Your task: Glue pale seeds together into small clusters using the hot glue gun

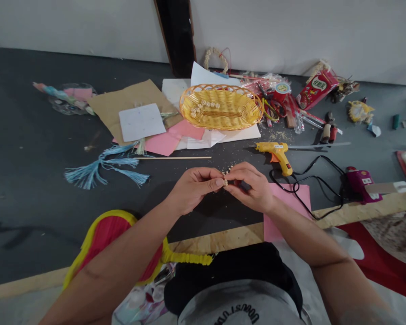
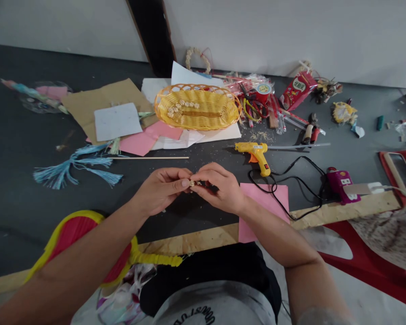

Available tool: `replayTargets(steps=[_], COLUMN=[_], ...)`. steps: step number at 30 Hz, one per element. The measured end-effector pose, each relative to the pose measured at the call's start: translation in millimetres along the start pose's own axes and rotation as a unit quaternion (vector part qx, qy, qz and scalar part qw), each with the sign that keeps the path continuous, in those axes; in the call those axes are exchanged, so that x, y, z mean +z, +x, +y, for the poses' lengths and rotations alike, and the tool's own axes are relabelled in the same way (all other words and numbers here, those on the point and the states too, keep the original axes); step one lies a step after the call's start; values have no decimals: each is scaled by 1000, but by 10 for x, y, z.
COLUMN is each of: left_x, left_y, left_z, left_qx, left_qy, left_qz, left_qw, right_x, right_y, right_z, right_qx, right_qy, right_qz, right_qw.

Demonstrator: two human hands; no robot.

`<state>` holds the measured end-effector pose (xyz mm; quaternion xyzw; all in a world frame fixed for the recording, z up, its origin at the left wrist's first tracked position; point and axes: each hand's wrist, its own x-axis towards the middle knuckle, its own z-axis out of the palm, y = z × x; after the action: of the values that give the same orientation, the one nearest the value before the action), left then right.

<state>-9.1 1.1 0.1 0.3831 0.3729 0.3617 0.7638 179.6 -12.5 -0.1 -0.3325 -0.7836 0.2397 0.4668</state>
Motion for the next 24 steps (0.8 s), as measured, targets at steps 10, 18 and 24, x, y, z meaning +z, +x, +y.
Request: replayTargets(steps=[10,18,24], left_x=[17,20,4], left_y=[-6,-12,16], left_z=[14,14,59], left_qx=[-6,-8,11], left_qy=[0,-13,-67], left_qz=[3,10,62], left_qw=[1000,1000,996], right_x=[-3,1,-29], right_y=[-13,-3,-10], right_z=[13,5,19], right_qx=[3,-1,25], right_qy=[-7,-13,-6], right_qz=[-2,-5,11], right_qw=[1000,1000,1000])
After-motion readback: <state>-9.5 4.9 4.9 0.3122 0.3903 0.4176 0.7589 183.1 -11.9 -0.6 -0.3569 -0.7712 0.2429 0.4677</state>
